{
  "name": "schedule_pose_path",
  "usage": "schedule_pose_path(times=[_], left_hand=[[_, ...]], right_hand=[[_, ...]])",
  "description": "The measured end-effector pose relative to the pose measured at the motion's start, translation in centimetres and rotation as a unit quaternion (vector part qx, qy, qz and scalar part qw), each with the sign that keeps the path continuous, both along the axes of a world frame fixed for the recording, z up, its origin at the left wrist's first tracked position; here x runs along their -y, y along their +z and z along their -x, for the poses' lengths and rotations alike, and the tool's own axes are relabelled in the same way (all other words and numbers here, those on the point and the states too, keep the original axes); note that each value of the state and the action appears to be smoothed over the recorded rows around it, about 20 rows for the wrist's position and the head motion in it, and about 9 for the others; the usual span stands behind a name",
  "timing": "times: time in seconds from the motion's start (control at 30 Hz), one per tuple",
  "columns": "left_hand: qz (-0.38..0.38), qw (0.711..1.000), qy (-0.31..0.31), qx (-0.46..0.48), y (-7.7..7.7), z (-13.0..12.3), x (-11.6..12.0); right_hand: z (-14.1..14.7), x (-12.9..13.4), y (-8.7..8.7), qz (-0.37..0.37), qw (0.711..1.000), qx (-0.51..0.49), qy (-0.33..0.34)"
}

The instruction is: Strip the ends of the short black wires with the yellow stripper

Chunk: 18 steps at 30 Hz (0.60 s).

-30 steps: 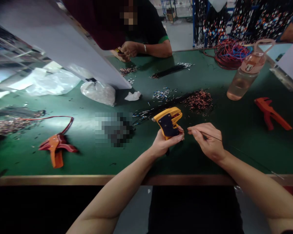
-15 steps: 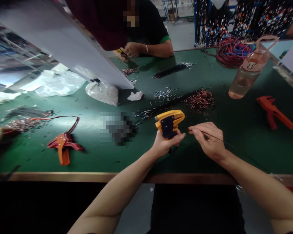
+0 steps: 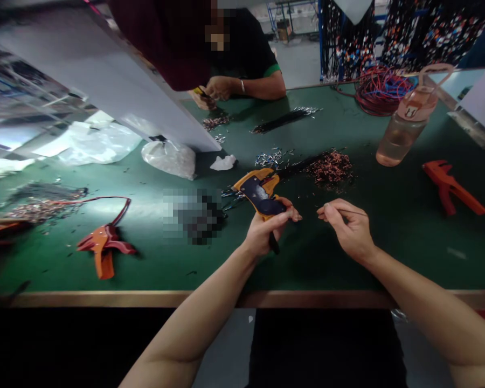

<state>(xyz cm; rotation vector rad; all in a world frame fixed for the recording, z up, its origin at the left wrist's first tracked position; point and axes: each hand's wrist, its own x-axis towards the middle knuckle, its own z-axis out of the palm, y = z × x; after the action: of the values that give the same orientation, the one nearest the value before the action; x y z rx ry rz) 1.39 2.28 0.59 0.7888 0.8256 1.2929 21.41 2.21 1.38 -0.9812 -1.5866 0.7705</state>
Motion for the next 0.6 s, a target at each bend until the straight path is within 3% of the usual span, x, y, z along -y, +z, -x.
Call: schedule_pose_path(times=[0.13,0.27,0.43,0.6], left_hand=[[-0.002,0.998,-0.005,0.059,0.3,0.3,-0.1],[0.012,0.999,-0.036,0.037,0.2,0.4,0.4],[0.021,0.986,-0.165,0.020,0.1,0.6,1.2],[0.010,0.981,-0.187,0.047,0.2,1.0,1.1]], right_hand=[[-0.1,-0.6,-0.7,0.102,0.981,0.031,0.160],[0.5,-0.2,-1.1,0.125,0.951,0.067,0.275],[1.3,0.5,-1.3,0.119,0.933,0.077,0.330],[1.3,0.5,-1.7,0.089,0.956,0.026,0.280]])
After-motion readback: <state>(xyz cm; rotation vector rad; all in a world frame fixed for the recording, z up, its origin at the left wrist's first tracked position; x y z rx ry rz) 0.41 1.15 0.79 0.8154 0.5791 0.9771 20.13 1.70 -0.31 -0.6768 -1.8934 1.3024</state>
